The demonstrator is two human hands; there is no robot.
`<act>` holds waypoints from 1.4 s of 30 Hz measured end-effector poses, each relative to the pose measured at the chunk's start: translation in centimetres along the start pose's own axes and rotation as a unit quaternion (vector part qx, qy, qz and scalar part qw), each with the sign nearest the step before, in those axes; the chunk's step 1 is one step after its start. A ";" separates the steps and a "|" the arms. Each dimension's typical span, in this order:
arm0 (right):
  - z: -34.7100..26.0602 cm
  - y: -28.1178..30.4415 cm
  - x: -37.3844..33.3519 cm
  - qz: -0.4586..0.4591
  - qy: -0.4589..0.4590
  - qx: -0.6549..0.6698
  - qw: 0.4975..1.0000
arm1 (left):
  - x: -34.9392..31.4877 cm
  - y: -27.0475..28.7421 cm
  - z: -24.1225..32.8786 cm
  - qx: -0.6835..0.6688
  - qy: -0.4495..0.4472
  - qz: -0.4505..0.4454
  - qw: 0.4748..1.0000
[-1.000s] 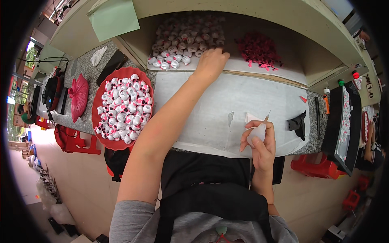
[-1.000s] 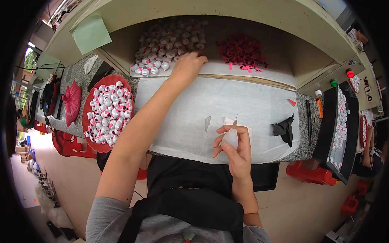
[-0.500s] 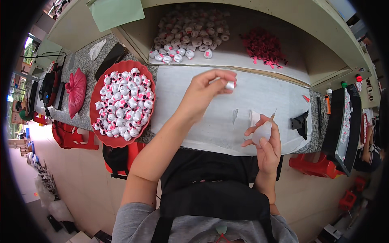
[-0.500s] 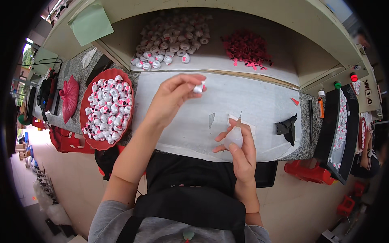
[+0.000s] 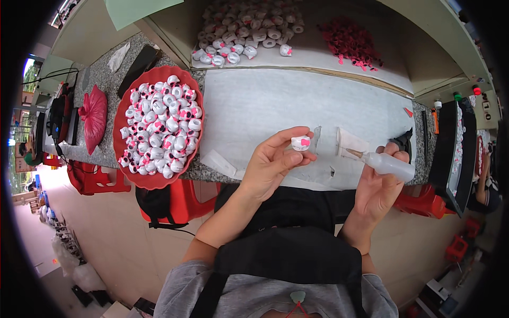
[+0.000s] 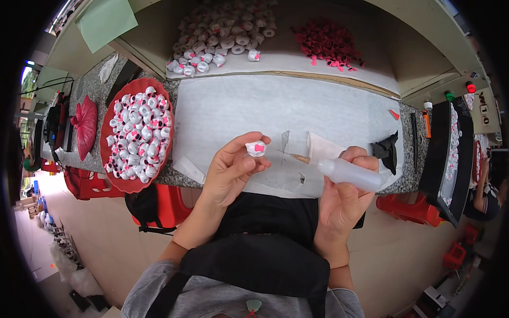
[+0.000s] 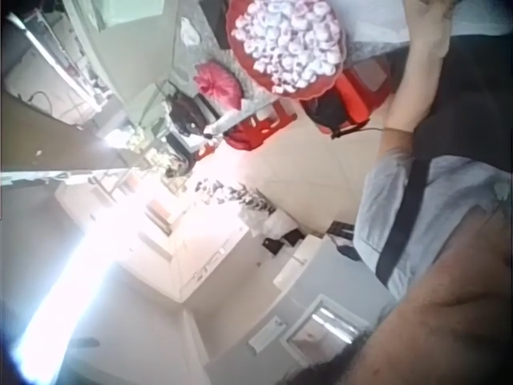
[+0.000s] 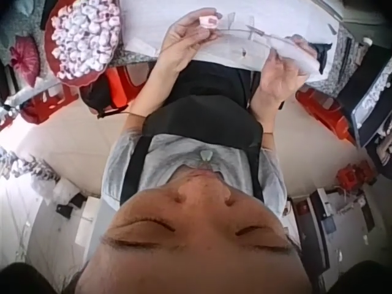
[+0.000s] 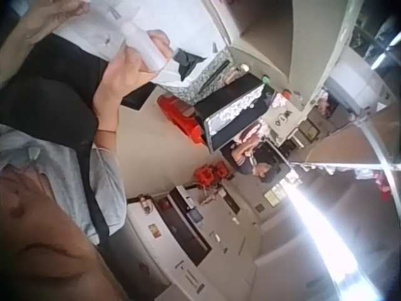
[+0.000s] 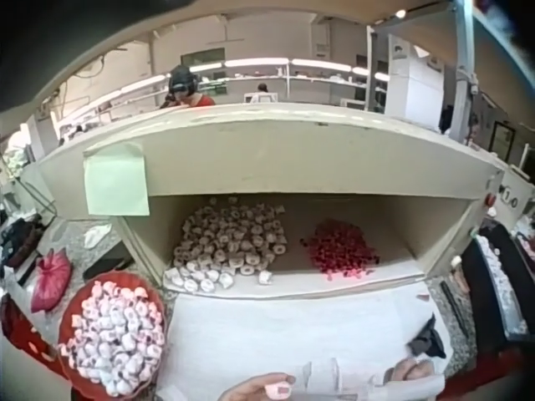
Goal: Apply glue to white plastic toy heads and attach small red bow accessories.
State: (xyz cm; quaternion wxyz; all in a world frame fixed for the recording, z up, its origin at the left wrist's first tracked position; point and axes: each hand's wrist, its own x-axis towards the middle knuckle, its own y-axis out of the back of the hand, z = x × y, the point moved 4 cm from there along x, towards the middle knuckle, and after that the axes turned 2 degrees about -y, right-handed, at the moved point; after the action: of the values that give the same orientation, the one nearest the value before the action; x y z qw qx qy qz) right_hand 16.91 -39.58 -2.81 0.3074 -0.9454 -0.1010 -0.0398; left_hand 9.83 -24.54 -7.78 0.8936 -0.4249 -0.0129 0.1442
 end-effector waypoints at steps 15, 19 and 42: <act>-0.5 -2.4 -2.4 -0.168 0.223 -0.233 0.932 | -1.4 -0.2 1.1 0.142 -0.128 -0.002 0.982; -0.5 -3.0 -2.8 -0.188 0.235 -0.268 0.915 | -1.4 -0.3 1.2 0.146 -0.141 -0.001 0.979; -0.6 -3.0 -3.1 -0.197 0.248 -0.277 0.907 | -1.6 -0.3 1.1 0.122 -0.116 -0.003 0.986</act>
State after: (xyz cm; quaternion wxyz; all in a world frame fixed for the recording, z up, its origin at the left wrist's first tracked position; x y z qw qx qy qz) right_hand 13.23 -38.11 -1.05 0.0336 -0.9128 -0.1908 -0.3596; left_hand 8.18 -24.29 -6.71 0.9316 -0.2933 -0.0999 0.1901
